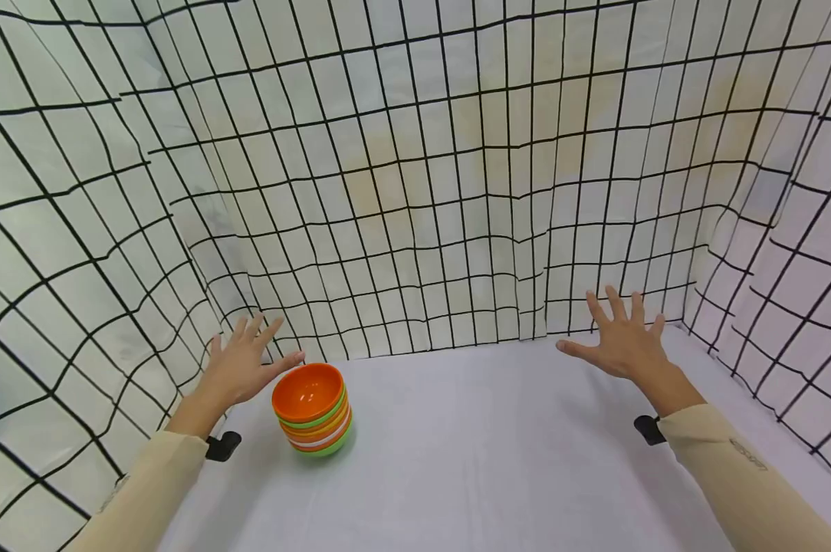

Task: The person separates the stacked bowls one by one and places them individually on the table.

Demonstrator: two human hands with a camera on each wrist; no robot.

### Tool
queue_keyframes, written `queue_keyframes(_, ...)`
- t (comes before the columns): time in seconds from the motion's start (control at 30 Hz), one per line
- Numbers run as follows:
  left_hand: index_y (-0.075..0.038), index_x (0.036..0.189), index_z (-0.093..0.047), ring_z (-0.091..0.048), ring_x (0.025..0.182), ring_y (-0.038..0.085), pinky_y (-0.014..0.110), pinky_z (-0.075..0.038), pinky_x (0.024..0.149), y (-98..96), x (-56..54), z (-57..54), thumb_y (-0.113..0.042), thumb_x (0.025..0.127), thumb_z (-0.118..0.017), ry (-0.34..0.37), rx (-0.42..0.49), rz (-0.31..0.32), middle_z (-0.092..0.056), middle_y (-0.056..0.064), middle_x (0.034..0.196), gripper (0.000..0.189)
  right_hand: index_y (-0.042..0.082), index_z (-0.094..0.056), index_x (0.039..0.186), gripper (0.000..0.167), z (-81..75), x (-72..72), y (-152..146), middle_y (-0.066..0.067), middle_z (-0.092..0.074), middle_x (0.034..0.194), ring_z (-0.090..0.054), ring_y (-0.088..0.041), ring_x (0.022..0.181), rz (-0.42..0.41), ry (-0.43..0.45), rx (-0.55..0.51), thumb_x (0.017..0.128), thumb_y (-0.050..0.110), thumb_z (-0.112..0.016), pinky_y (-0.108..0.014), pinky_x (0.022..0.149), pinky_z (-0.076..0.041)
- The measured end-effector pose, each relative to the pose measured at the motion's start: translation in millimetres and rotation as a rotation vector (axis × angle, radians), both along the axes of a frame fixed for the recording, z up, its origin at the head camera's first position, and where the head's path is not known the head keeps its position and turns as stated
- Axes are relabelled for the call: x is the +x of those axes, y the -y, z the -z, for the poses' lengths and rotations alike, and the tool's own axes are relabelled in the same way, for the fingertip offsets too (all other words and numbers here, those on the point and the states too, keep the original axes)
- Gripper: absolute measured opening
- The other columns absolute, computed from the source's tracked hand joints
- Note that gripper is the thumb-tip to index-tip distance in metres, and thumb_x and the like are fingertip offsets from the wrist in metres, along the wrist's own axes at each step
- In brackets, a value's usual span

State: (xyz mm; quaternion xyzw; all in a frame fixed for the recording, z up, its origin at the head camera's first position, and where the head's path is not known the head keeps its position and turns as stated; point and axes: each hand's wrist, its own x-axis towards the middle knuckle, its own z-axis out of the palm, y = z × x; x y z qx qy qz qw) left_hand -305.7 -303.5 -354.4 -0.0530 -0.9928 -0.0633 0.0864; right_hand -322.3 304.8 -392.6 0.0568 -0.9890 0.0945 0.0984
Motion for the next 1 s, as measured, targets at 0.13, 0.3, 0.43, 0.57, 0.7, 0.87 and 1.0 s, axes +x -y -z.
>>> queue_keyframes(0.13,-0.019,0.162,-0.030,-0.011,0.156,0.051,0.080,-0.001,0.121,-4.9,15.6,4.8,-0.079,0.092,-0.045,-0.046,0.047,0.063,-0.018,0.022,0.170,0.094,0.009,-0.011,0.164,0.115,1.1,10.6,11.4,-0.031,-0.008,0.167,-0.007,-0.069,0.146,-0.029,-0.025,0.010,0.085,0.081,-0.054,-0.095,0.104,-0.008)
queue_keyframes(0.3,-0.018,0.153,-0.048,-0.031,0.149,0.050,0.078,-0.025,0.117,-10.8,42.2,14.5,-0.066,0.095,-0.058,-0.142,0.192,0.111,-0.035,0.017,0.165,0.075,0.008,-0.021,0.163,0.112,7.4,24.3,31.1,-0.030,-0.016,0.166,-0.015,-0.066,0.145,-0.076,-0.043,-0.023,0.085,0.078,-0.059,-0.090,0.107,-0.016)
queue_keyframes(0.43,-0.016,0.139,-0.062,-0.046,0.142,0.039,0.070,-0.040,0.114,-14.2,61.0,27.9,-0.045,0.097,-0.069,-0.288,0.363,0.135,-0.056,0.013,0.149,0.052,0.005,-0.035,0.157,0.103,12.2,36.0,47.1,-0.029,-0.030,0.159,-0.030,-0.060,0.142,-0.139,-0.071,-0.066,0.085,0.072,-0.066,-0.085,0.106,-0.031)
queue_keyframes(0.57,-0.013,0.128,-0.068,-0.059,0.125,0.027,0.043,-0.051,0.110,-16.9,73.6,43.7,-0.025,0.094,-0.075,-0.479,0.519,0.115,-0.068,0.007,0.129,0.037,0.005,-0.045,0.151,0.091,16.3,47.1,61.8,-0.027,-0.043,0.152,-0.044,-0.054,0.135,-0.212,-0.068,-0.130,0.087,0.065,-0.070,-0.076,0.100,-0.046)
queue_keyframes(0.7,-0.008,0.127,-0.067,-0.059,0.112,0.013,0.010,-0.044,0.101,-18.6,81.8,59.8,-0.012,0.092,-0.075,-0.613,0.673,0.042,-0.069,0.006,0.121,0.036,0.007,-0.051,0.146,0.080,23.9,56.5,77.0,-0.020,-0.053,0.146,-0.055,-0.045,0.129,-0.251,-0.022,-0.238,0.088,0.057,-0.074,-0.067,0.095,-0.054)
queue_keyframes(0.87,-0.004,0.131,-0.061,-0.058,0.106,0.002,0.003,-0.047,0.094,-17.3,86.6,80.5,-0.005,0.095,-0.069,-0.634,0.889,-0.019,-0.065,0.003,0.117,0.037,0.013,-0.055,0.141,0.066,38.8,64.0,98.4,-0.007,-0.063,0.136,-0.064,-0.032,0.121,-0.291,-0.016,-0.360,0.088,0.046,-0.078,-0.057,0.091,-0.059)
queue_keyframes(1.0,-0.004,0.137,-0.053,-0.057,0.109,0.004,0.002,-0.047,0.091,-12.6,86.8,96.6,-0.009,0.102,-0.058,-0.543,1.040,-0.054,-0.059,0.000,0.120,0.035,0.015,-0.058,0.137,0.060,48.4,65.7,116.9,-0.002,-0.066,0.130,-0.066,-0.025,0.116,-0.343,-0.030,-0.437,0.088,0.039,-0.081,-0.050,0.090,-0.060)
